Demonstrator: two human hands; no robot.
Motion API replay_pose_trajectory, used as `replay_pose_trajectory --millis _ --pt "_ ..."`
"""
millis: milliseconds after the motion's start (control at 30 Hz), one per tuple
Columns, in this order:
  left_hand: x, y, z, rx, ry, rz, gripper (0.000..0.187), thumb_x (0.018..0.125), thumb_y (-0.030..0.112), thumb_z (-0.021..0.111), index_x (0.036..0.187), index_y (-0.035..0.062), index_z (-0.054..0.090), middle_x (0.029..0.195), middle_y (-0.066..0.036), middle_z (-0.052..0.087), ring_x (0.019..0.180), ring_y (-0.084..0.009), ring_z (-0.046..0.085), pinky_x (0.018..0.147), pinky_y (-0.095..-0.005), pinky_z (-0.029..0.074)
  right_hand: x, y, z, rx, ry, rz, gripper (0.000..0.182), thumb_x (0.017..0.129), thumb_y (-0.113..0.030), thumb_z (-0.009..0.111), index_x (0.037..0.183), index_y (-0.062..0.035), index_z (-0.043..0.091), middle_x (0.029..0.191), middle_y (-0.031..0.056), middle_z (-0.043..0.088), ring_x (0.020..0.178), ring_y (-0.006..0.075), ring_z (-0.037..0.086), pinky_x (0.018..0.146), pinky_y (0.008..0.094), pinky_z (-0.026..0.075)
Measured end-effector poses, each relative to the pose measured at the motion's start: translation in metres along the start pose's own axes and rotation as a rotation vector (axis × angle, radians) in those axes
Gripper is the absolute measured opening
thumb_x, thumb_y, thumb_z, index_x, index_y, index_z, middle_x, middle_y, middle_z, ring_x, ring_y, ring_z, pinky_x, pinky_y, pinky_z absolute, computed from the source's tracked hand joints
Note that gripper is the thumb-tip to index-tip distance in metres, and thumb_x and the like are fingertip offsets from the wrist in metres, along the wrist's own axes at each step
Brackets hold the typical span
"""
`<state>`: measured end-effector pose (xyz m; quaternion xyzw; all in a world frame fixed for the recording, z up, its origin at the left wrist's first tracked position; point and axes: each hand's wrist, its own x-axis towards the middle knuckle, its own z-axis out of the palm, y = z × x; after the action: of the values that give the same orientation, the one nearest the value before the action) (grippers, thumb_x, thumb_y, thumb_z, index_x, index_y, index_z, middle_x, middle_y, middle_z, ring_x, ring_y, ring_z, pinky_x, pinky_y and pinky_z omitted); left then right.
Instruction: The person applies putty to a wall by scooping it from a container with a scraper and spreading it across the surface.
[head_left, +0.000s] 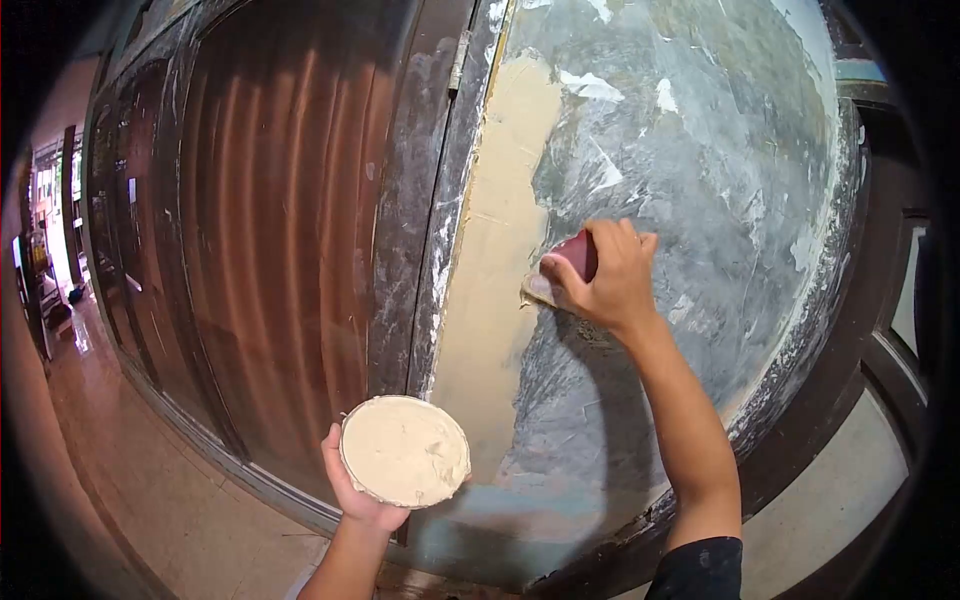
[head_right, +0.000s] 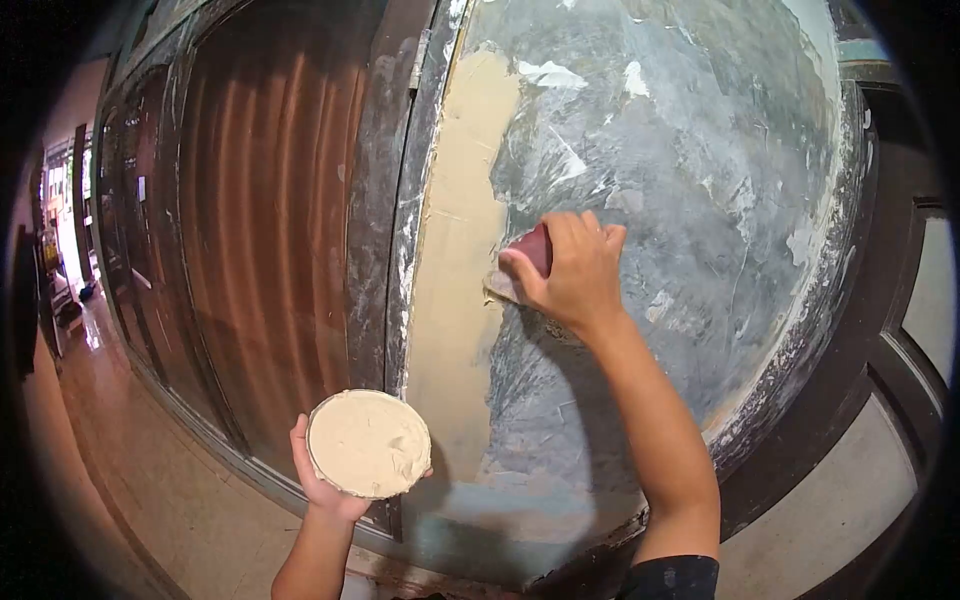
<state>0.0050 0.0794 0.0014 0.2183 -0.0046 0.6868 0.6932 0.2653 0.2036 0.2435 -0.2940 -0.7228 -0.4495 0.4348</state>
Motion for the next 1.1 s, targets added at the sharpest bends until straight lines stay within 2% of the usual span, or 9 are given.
replay_pose_trajectory --millis 133,167,200,267,467,533,767,800,1100 --pt "-0.002 -0.001 -0.004 -0.052 0.088 0.015 0.078 0.099 0.071 0.037 0.144 0.0105 0.058 0.143 -0.014 0.062 0.127 -0.0378 0.062 0.105 -0.0568 0.053 -0.003 -0.003 0.003 -0.020 -0.081 -0.059 0.045 0.081 -0.046 0.085 0.100 -0.0088 0.068 0.095 0.0056 0.068 0.089 0.0281 0.059 0.083 0.0456 0.033" --pt "0.004 -0.005 -0.019 0.031 0.066 0.061 0.079 0.098 0.074 0.038 0.148 0.0150 0.056 0.147 -0.017 0.059 0.127 -0.0486 0.059 0.095 -0.0823 0.047 0.003 0.000 0.002 -0.024 -0.034 -0.023 0.044 0.081 -0.045 0.085 0.100 -0.0087 0.068 0.094 0.0056 0.068 0.089 0.0279 0.058 0.083 0.0457 0.034" --pt "0.002 -0.005 -0.016 0.034 0.065 0.059 0.079 0.098 0.074 0.038 0.148 0.0150 0.056 0.147 -0.017 0.059 0.127 -0.0486 0.059 0.095 -0.0823 0.047 0.008 0.002 0.001 -0.028 0.014 0.014 0.044 0.082 -0.045 0.084 0.101 -0.0086 0.068 0.094 0.0056 0.067 0.090 0.0277 0.058 0.082 0.0458 0.034" --pt "-0.003 -0.004 -0.008 0.003 0.022 -0.004 0.079 0.099 0.072 0.038 0.146 0.0112 0.057 0.144 -0.014 0.062 0.127 -0.0384 0.062 0.104 -0.0588 0.053 0.005 0.000 0.000 -0.014 0.044 0.013 0.044 0.082 -0.045 0.084 0.100 -0.0086 0.068 0.091 0.0056 0.066 0.089 0.0276 0.057 0.082 0.0462 0.034" --pt "0.000 -0.010 -0.019 0.011 0.044 0.006 0.079 0.099 0.072 0.037 0.146 0.0111 0.057 0.144 -0.014 0.062 0.128 -0.0381 0.061 0.106 -0.0591 0.052 0.010 0.002 0.005 -0.052 0.043 -0.046 0.044 0.082 -0.046 0.083 0.099 -0.0084 0.067 0.092 0.0065 0.065 0.087 0.0290 0.058 0.081 0.0462 0.034" --pt "0.002 -0.014 -0.021 0.003 0.062 0.020 0.082 0.098 0.074 0.037 0.149 0.0121 0.055 0.148 -0.018 0.058 0.129 -0.0477 0.058 0.100 -0.0753 0.049 0.010 0.001 0.002 -0.069 0.030 0.012 0.045 0.082 -0.047 0.083 0.099 -0.0081 0.067 0.092 0.0066 0.065 0.086 0.0289 0.057 0.081 0.0462 0.034" --pt "-0.001 -0.016 -0.024 -0.001 0.048 0.020 0.082 0.098 0.074 0.037 0.149 0.0122 0.054 0.148 -0.019 0.058 0.128 -0.0493 0.059 0.096 -0.0781 0.050 0.006 0.003 0.007 -0.086 0.073 -0.051 0.047 0.080 -0.048 0.084 0.098 -0.0082 0.066 0.089 0.0071 0.064 0.084 0.0283 0.057 0.080 0.0452 0.034" --pt "-0.004 -0.013 -0.013 -0.024 0.041 0.009 0.078 0.100 0.070 0.035 0.145 0.0097 0.057 0.142 -0.014 0.063 0.127 -0.0378 0.062 0.105 -0.0582 0.053 0.011 0.005 0.005 -0.084 0.071 -0.049 0.047 0.080 -0.048 0.084 0.098 -0.0082 0.066 0.089 0.0071 0.064 0.084 0.0283 0.057 0.080 0.0452 0.034" --pt "-0.010 -0.010 -0.017 -0.039 0.051 0.024 0.077 0.100 0.070 0.037 0.144 0.0108 0.059 0.142 -0.014 0.064 0.127 -0.0374 0.062 0.106 -0.0582 0.052 0.001 0.001 0.008 -0.099 -0.015 -0.113 0.048 0.081 -0.049 0.084 0.100 -0.0083 0.066 0.091 0.0068 0.064 0.085 0.0286 0.058 0.080 0.0451 0.034"
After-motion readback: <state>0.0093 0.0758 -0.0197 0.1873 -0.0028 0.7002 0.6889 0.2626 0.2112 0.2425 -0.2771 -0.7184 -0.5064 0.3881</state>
